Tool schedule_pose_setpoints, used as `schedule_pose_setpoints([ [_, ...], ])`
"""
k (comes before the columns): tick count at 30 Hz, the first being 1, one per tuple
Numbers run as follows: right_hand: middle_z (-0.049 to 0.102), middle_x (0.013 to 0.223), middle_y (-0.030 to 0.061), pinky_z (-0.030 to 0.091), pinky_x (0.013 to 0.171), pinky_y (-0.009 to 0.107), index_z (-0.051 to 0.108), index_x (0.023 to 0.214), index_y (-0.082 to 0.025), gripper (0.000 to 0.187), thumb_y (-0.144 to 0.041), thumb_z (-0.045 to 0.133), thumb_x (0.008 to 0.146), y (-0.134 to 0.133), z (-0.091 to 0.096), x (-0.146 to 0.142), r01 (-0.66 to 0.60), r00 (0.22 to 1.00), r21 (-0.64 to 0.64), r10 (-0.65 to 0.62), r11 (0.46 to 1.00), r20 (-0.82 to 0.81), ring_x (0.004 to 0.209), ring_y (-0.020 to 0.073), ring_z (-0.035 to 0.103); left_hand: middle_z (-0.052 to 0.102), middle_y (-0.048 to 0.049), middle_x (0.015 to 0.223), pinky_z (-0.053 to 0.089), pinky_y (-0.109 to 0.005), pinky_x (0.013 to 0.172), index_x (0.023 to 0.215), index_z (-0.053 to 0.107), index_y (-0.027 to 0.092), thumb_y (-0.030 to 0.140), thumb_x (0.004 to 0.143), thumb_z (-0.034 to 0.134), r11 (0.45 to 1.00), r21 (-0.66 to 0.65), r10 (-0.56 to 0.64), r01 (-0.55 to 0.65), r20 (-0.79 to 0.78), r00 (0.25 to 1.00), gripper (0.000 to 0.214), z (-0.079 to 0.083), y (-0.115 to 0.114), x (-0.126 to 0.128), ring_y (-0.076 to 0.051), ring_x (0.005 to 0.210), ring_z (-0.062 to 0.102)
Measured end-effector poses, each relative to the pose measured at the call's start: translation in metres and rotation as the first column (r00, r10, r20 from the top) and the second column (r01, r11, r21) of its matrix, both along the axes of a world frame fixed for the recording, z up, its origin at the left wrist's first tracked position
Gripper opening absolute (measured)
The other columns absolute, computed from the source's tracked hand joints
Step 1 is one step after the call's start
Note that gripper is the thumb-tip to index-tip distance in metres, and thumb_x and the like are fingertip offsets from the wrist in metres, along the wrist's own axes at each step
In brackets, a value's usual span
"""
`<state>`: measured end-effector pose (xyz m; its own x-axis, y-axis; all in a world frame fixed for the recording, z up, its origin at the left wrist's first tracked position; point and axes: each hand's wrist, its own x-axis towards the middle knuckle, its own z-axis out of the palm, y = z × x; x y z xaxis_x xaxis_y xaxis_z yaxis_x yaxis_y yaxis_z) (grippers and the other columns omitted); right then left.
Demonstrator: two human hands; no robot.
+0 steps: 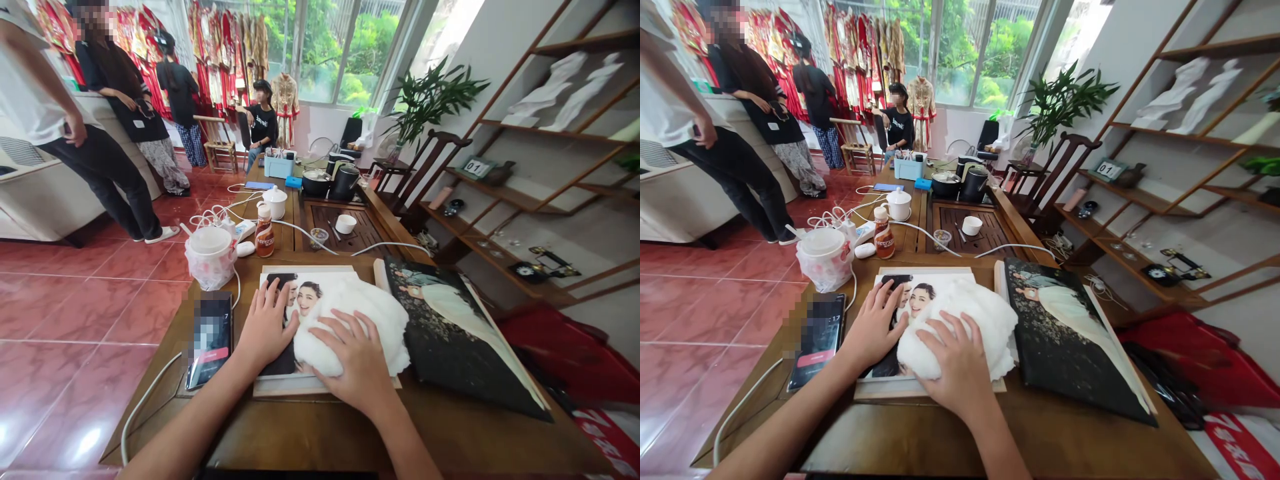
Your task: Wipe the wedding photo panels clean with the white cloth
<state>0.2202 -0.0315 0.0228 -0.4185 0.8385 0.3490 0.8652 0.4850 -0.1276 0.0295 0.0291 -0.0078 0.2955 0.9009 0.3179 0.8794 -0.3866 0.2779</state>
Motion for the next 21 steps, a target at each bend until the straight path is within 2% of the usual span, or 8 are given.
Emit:
schedule_pose_setpoints([
  [5, 0.062, 0.123, 0.0007, 0.02, 0.105, 0.051, 0.061, 0.117, -0.033, 0.042, -0.052, 0.059, 0.079, 0.006, 0.0, 0.004, -0.024, 1.0, -0.016, 0.024, 1.0, 0.007, 0.12, 0.0292, 0.047, 0.035, -0.0123, 0.148, 0.027, -0.048, 0.112, 0.143, 0.037, 0.017, 0.039, 0.094, 0.043, 1.0, -0.015, -0.007, 0.006, -0.007, 1.0, 0.054, -0.001, 0.0, -0.001, -0.031, 0.139, 0.024],
  [10, 0.065, 0.116, 0.0021, 0.023, 0.102, 0.05, 0.064, 0.111, -0.031, 0.037, -0.047, 0.061, 0.078, 0.024, -0.003, 0.032, 0.124, 0.992, 0.055, -0.123, 0.991, -0.026, 0.117, 0.029, 0.049, 0.035, -0.0119, 0.147, 0.027, -0.049, 0.112, 0.143, 0.036, 0.018, 0.039, 0.094, 0.043, 1.0, -0.017, -0.012, 0.012, -0.004, 1.0, 0.054, -0.001, 0.001, -0.001, -0.031, 0.139, 0.024],
  [14, 0.066, 0.113, 0.0022, 0.024, 0.101, 0.05, 0.065, 0.108, -0.029, 0.036, -0.049, 0.06, 0.079, 0.029, -0.004, 0.037, 0.182, 0.983, 0.088, -0.179, 0.979, -0.04, 0.115, 0.0288, 0.05, 0.036, -0.0106, 0.147, 0.027, -0.049, 0.112, 0.143, 0.035, 0.02, 0.039, 0.094, 0.042, 1.0, -0.004, -0.013, 0.013, -0.002, 1.0, 0.053, 0.0, 0.001, -0.001, -0.03, 0.139, 0.025],
  [16, 0.066, 0.114, 0.0022, 0.023, 0.102, 0.051, 0.065, 0.109, -0.03, 0.036, -0.049, 0.06, 0.079, 0.024, -0.003, 0.033, 0.169, 0.985, 0.091, -0.166, 0.981, -0.038, 0.115, 0.029, 0.05, 0.037, -0.011, 0.147, 0.027, -0.049, 0.112, 0.144, 0.036, 0.019, 0.039, 0.094, 0.043, 1.0, 0.003, -0.011, 0.011, -0.005, 1.0, 0.054, 0.0, 0.001, -0.001, -0.031, 0.139, 0.025],
  [21, 0.063, 0.121, 0.0014, 0.02, 0.105, 0.051, 0.061, 0.116, -0.033, 0.041, -0.046, 0.061, 0.078, 0.003, -0.003, 0.014, 0.038, 0.999, 0.028, -0.038, 0.999, 0.011, 0.119, 0.0299, 0.047, 0.037, -0.0125, 0.146, 0.03, -0.047, 0.111, 0.143, 0.036, 0.016, 0.038, 0.094, 0.042, 1.0, 0.014, -0.018, 0.018, -0.01, 1.0, 0.054, -0.003, 0.001, -0.001, -0.032, 0.139, 0.025],
])
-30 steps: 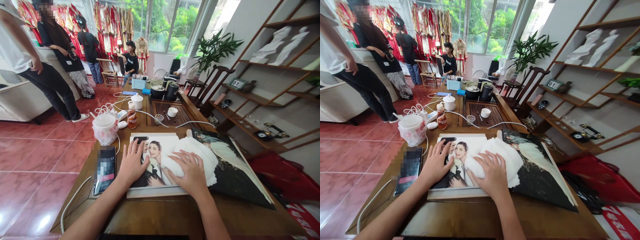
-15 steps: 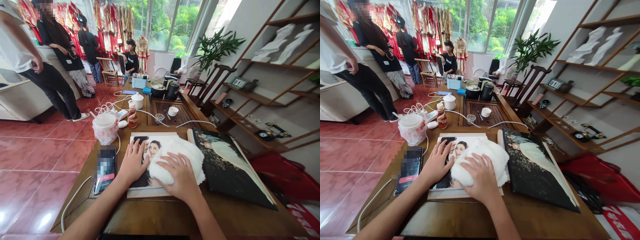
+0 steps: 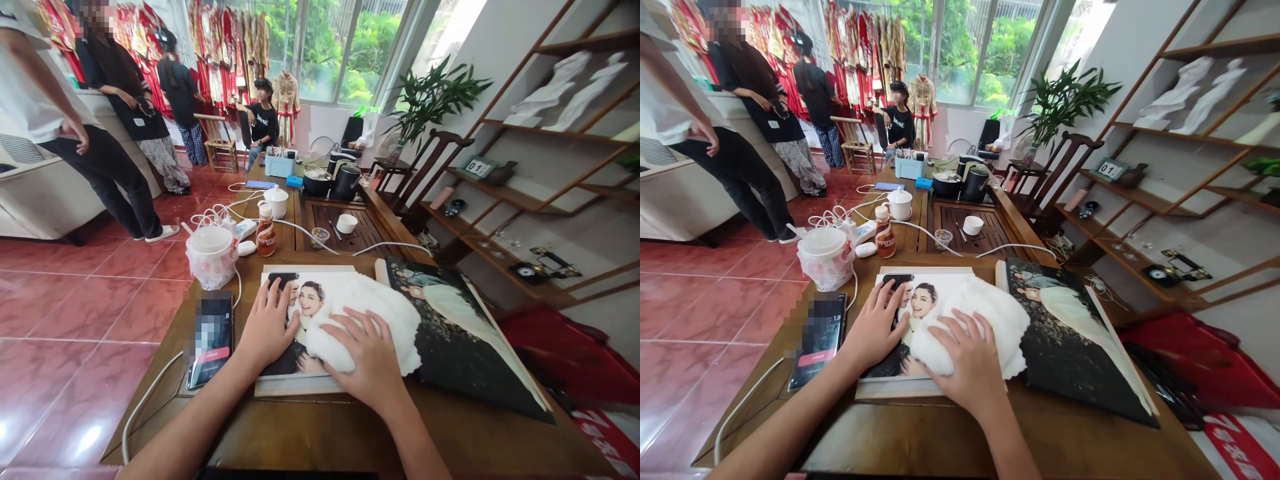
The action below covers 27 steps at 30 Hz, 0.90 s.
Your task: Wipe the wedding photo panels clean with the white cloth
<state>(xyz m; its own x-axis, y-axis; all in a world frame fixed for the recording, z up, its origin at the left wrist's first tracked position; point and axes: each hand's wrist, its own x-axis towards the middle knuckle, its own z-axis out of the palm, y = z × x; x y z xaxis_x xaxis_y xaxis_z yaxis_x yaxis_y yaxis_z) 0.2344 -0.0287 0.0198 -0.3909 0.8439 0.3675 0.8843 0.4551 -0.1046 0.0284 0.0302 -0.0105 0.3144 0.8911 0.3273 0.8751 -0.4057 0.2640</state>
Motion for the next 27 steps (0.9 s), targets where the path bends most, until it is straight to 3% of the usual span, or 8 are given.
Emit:
schedule_pose_setpoints([
  [5, 0.06, 0.126, -0.0021, 0.02, 0.106, 0.049, 0.059, 0.119, -0.035, 0.044, -0.049, 0.062, 0.076, -0.007, 0.0, 0.0, -0.076, 0.997, -0.047, 0.076, 0.996, 0.004, 0.122, 0.0282, 0.046, 0.036, -0.012, 0.147, 0.03, -0.047, 0.111, 0.144, 0.036, 0.017, 0.039, 0.095, 0.042, 1.0, -0.001, 0.0, 0.0, 0.0, 1.0, 0.054, 0.0, 0.0, 0.0, -0.031, 0.139, 0.024],
  [10, 0.064, 0.119, -0.0001, 0.023, 0.103, 0.049, 0.062, 0.115, -0.033, 0.04, -0.049, 0.061, 0.078, 0.005, -0.002, 0.02, 0.038, 0.999, 0.018, -0.038, 0.999, -0.011, 0.119, 0.0283, 0.048, 0.035, -0.0103, 0.148, 0.028, -0.048, 0.112, 0.145, 0.035, 0.019, 0.039, 0.095, 0.042, 1.0, -0.019, -0.005, 0.005, 0.005, 1.0, 0.054, 0.005, 0.0, -0.001, -0.031, 0.14, 0.023],
  [17, 0.066, 0.114, 0.0021, 0.025, 0.101, 0.05, 0.065, 0.109, -0.031, 0.036, -0.049, 0.06, 0.078, 0.013, -0.002, 0.02, 0.142, 0.99, 0.093, -0.139, 0.986, -0.034, 0.115, 0.0296, 0.05, 0.032, 0.003, 0.152, 0.024, -0.049, 0.115, 0.145, 0.033, 0.034, 0.032, 0.097, 0.039, 0.994, -0.022, -0.103, 0.103, -0.005, 0.995, 0.049, 0.003, 0.0, -0.003, -0.026, 0.142, 0.022],
  [27, 0.059, 0.128, -0.0002, 0.018, 0.107, 0.051, 0.059, 0.12, -0.034, 0.047, -0.052, 0.06, 0.077, -0.001, -0.001, -0.012, -0.096, 0.995, -0.048, 0.097, 0.994, 0.005, 0.122, 0.0299, 0.044, 0.034, 0.0024, 0.151, 0.024, -0.048, 0.114, 0.144, 0.035, 0.032, 0.033, 0.097, 0.039, 0.996, -0.034, -0.089, 0.088, -0.046, 0.995, 0.048, 0.006, -0.001, -0.001, -0.026, 0.141, 0.025],
])
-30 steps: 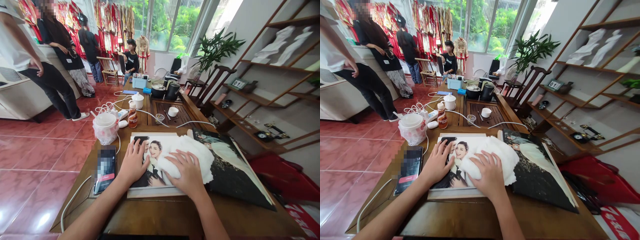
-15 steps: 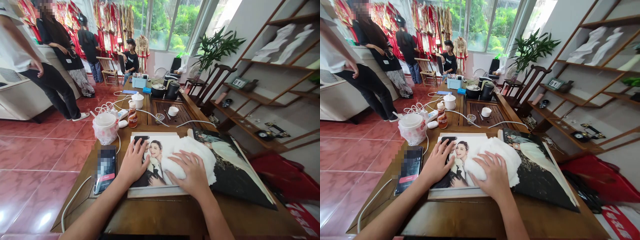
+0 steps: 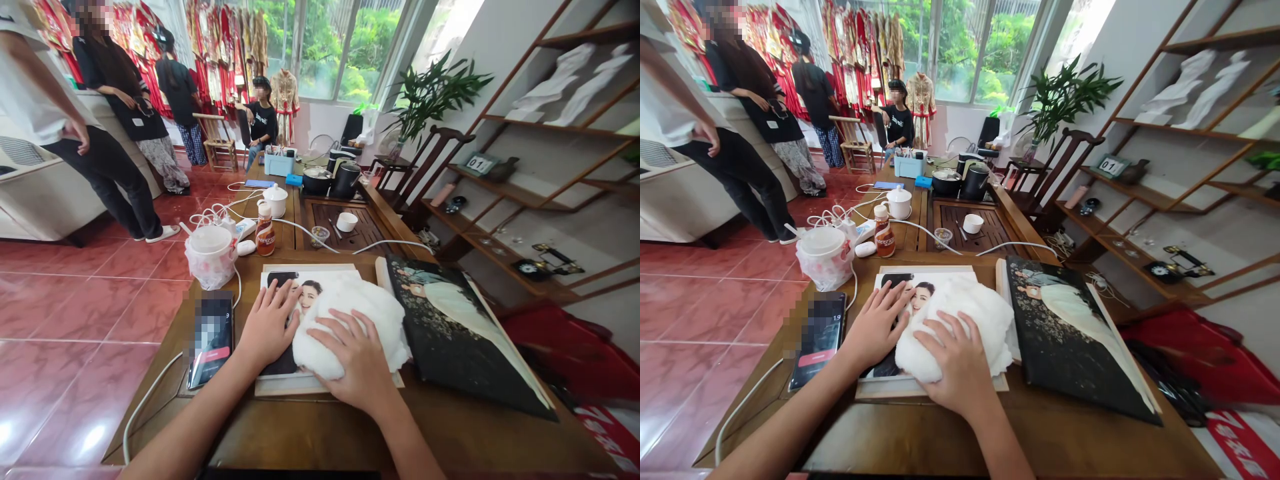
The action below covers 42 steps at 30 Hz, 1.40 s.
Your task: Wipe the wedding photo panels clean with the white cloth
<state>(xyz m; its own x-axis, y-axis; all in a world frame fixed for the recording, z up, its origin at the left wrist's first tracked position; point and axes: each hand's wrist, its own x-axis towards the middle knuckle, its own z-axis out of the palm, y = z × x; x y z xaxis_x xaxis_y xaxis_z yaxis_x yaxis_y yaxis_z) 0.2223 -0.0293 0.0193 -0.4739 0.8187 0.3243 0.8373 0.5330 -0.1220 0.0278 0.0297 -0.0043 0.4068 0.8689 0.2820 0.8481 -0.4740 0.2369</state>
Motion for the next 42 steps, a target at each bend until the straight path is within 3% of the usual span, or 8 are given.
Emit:
schedule_pose_setpoints([
  [5, 0.062, 0.123, 0.0003, 0.02, 0.105, 0.05, 0.06, 0.118, -0.033, 0.043, -0.048, 0.061, 0.077, 0.009, -0.003, 0.019, 0.08, 0.996, 0.035, -0.079, 0.996, -0.032, 0.121, 0.0289, 0.047, 0.032, 0.0018, 0.152, 0.024, -0.047, 0.115, 0.145, 0.034, 0.031, 0.033, 0.097, 0.038, 1.0, 0.003, 0.001, -0.001, -0.001, 1.0, 0.048, -0.001, 0.0, 0.0, -0.026, 0.142, 0.023],
  [13, 0.065, 0.116, 0.0025, 0.023, 0.104, 0.051, 0.064, 0.11, -0.03, 0.038, -0.051, 0.06, 0.079, 0.016, -0.007, 0.034, 0.219, 0.975, 0.125, -0.213, 0.968, -0.064, 0.117, 0.0291, 0.05, 0.03, -0.0078, 0.153, 0.022, -0.046, 0.115, 0.147, 0.031, 0.018, 0.036, 0.097, 0.038, 1.0, -0.014, 0.027, -0.027, 0.009, 1.0, 0.054, -0.004, 0.002, 0.001, -0.027, 0.143, 0.018],
  [18, 0.063, 0.12, 0.003, 0.019, 0.106, 0.051, 0.061, 0.118, -0.03, 0.042, -0.046, 0.06, 0.079, 0.009, -0.005, 0.019, 0.135, 0.991, 0.084, -0.134, 0.987, -0.019, 0.119, 0.0289, 0.048, 0.03, -0.0079, 0.152, 0.024, -0.046, 0.115, 0.147, 0.031, 0.017, 0.036, 0.097, 0.038, 1.0, -0.003, 0.03, -0.03, -0.015, 0.999, 0.054, -0.005, 0.002, 0.001, -0.026, 0.143, 0.021],
  [24, 0.059, 0.128, -0.0004, 0.017, 0.109, 0.05, 0.058, 0.121, -0.033, 0.049, -0.054, 0.06, 0.077, 0.002, -0.005, 0.004, -0.03, 0.999, 0.033, 0.03, 0.999, -0.027, 0.123, 0.0275, 0.045, 0.03, -0.0106, 0.152, 0.024, -0.044, 0.116, 0.146, 0.03, 0.009, 0.038, 0.096, 0.037, 0.999, 0.02, 0.043, -0.042, -0.039, 0.998, 0.058, -0.008, 0.004, 0.001, -0.026, 0.143, 0.021],
  [27, 0.061, 0.125, 0.0008, 0.02, 0.106, 0.049, 0.059, 0.12, -0.032, 0.045, -0.051, 0.06, 0.079, 0.008, -0.005, 0.015, -0.003, 1.0, 0.048, 0.003, 0.999, 0.006, 0.121, 0.0277, 0.047, 0.031, -0.0106, 0.152, 0.025, -0.045, 0.116, 0.146, 0.031, 0.009, 0.038, 0.096, 0.037, 0.999, 0.023, 0.041, -0.04, -0.047, 0.998, 0.058, -0.008, 0.004, 0.002, -0.026, 0.143, 0.021],
  [31, 0.065, 0.116, 0.0035, 0.023, 0.104, 0.05, 0.063, 0.114, -0.029, 0.041, -0.049, 0.06, 0.079, 0.017, -0.007, 0.034, 0.155, 0.987, 0.144, -0.148, 0.977, -0.056, 0.116, 0.0282, 0.051, 0.031, -0.0103, 0.152, 0.025, -0.045, 0.116, 0.145, 0.031, 0.009, 0.038, 0.096, 0.037, 0.999, 0.021, 0.038, -0.037, -0.049, 0.998, 0.057, -0.006, 0.004, 0.001, -0.026, 0.143, 0.021],
  [34, 0.066, 0.113, 0.0042, 0.023, 0.103, 0.05, 0.064, 0.11, -0.028, 0.038, -0.05, 0.061, 0.079, 0.019, -0.007, 0.038, 0.206, 0.977, 0.174, -0.194, 0.963, -0.085, 0.114, 0.0284, 0.053, 0.031, -0.0105, 0.152, 0.025, -0.045, 0.116, 0.145, 0.032, 0.009, 0.039, 0.096, 0.037, 0.999, 0.017, 0.041, -0.04, -0.044, 0.998, 0.058, -0.006, 0.003, 0.0, -0.026, 0.143, 0.021],
  [42, 0.061, 0.125, 0.0024, 0.016, 0.109, 0.05, 0.059, 0.121, -0.031, 0.049, -0.051, 0.063, 0.077, 0.0, -0.009, 0.013, 0.024, 0.998, 0.061, -0.021, 0.998, -0.052, 0.122, 0.0288, 0.046, 0.031, -0.0104, 0.152, 0.024, -0.044, 0.116, 0.145, 0.032, 0.009, 0.035, 0.097, 0.035, 0.999, 0.014, 0.04, -0.04, -0.034, 0.999, 0.055, -0.006, 0.004, 0.002, -0.024, 0.142, 0.023],
])
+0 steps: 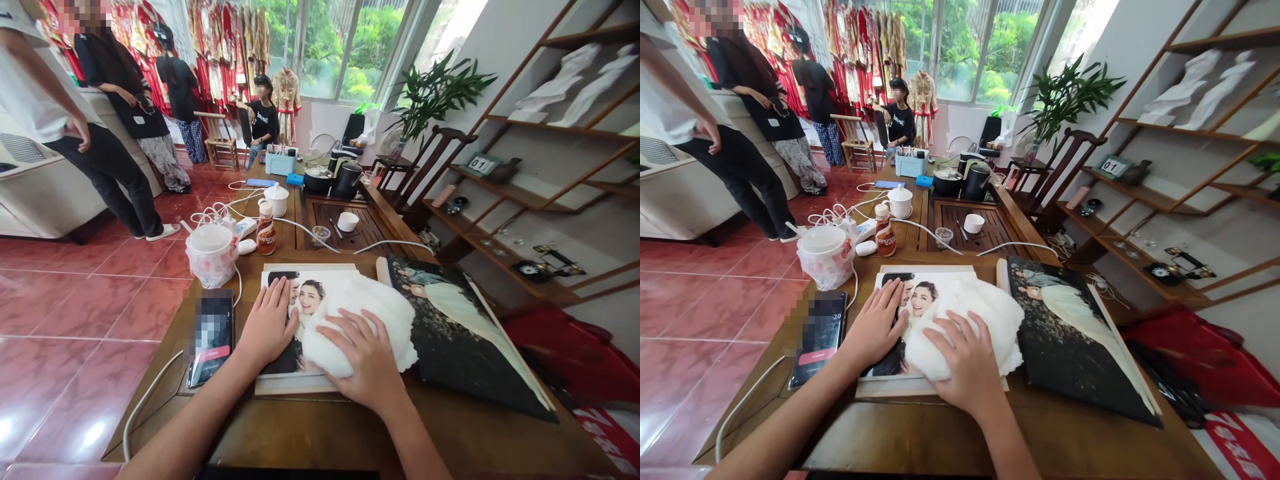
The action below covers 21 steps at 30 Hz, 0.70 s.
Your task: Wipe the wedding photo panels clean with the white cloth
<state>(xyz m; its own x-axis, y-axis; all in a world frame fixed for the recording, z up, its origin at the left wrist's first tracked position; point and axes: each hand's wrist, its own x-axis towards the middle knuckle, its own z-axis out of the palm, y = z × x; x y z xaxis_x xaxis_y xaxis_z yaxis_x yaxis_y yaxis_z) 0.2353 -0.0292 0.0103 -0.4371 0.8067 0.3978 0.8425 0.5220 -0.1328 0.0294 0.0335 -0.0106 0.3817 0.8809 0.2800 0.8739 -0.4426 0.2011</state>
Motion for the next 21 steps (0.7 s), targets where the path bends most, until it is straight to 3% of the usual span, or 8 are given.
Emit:
schedule_pose_setpoints([
  [6, 0.059, 0.128, 0.0, 0.017, 0.109, 0.049, 0.057, 0.123, -0.032, 0.053, -0.051, 0.063, 0.074, -0.002, 0.003, -0.007, -0.089, 0.996, -0.046, 0.089, 0.995, 0.007, 0.122, 0.0276, 0.045, 0.031, -0.0119, 0.152, 0.024, -0.042, 0.116, 0.144, 0.032, 0.007, 0.03, 0.097, 0.033, 1.0, -0.006, -0.011, 0.011, 0.021, 1.0, 0.053, -0.002, 0.001, 0.0, -0.024, 0.142, 0.023],
  [15, 0.064, 0.117, 0.003, 0.022, 0.105, 0.051, 0.061, 0.117, -0.029, 0.043, -0.046, 0.063, 0.078, 0.011, 0.001, 0.027, 0.123, 0.992, 0.091, -0.124, 0.988, 0.007, 0.117, 0.0285, 0.05, 0.033, -0.0119, 0.151, 0.026, -0.041, 0.115, 0.144, 0.033, 0.008, 0.032, 0.096, 0.035, 1.0, -0.006, -0.012, 0.012, 0.036, 0.999, 0.054, -0.001, 0.001, -0.001, -0.025, 0.142, 0.024],
  [21, 0.06, 0.126, 0.003, 0.018, 0.108, 0.051, 0.059, 0.122, -0.03, 0.048, -0.048, 0.061, 0.078, -0.001, 0.002, 0.001, -0.007, 0.998, 0.01, 0.006, 1.0, 0.057, 0.121, 0.0291, 0.046, 0.033, -0.0121, 0.15, 0.027, -0.041, 0.114, 0.144, 0.033, 0.008, 0.032, 0.096, 0.036, 1.0, 0.007, -0.011, 0.011, 0.044, 0.999, 0.054, -0.002, 0.001, 0.0, -0.025, 0.141, 0.025],
])
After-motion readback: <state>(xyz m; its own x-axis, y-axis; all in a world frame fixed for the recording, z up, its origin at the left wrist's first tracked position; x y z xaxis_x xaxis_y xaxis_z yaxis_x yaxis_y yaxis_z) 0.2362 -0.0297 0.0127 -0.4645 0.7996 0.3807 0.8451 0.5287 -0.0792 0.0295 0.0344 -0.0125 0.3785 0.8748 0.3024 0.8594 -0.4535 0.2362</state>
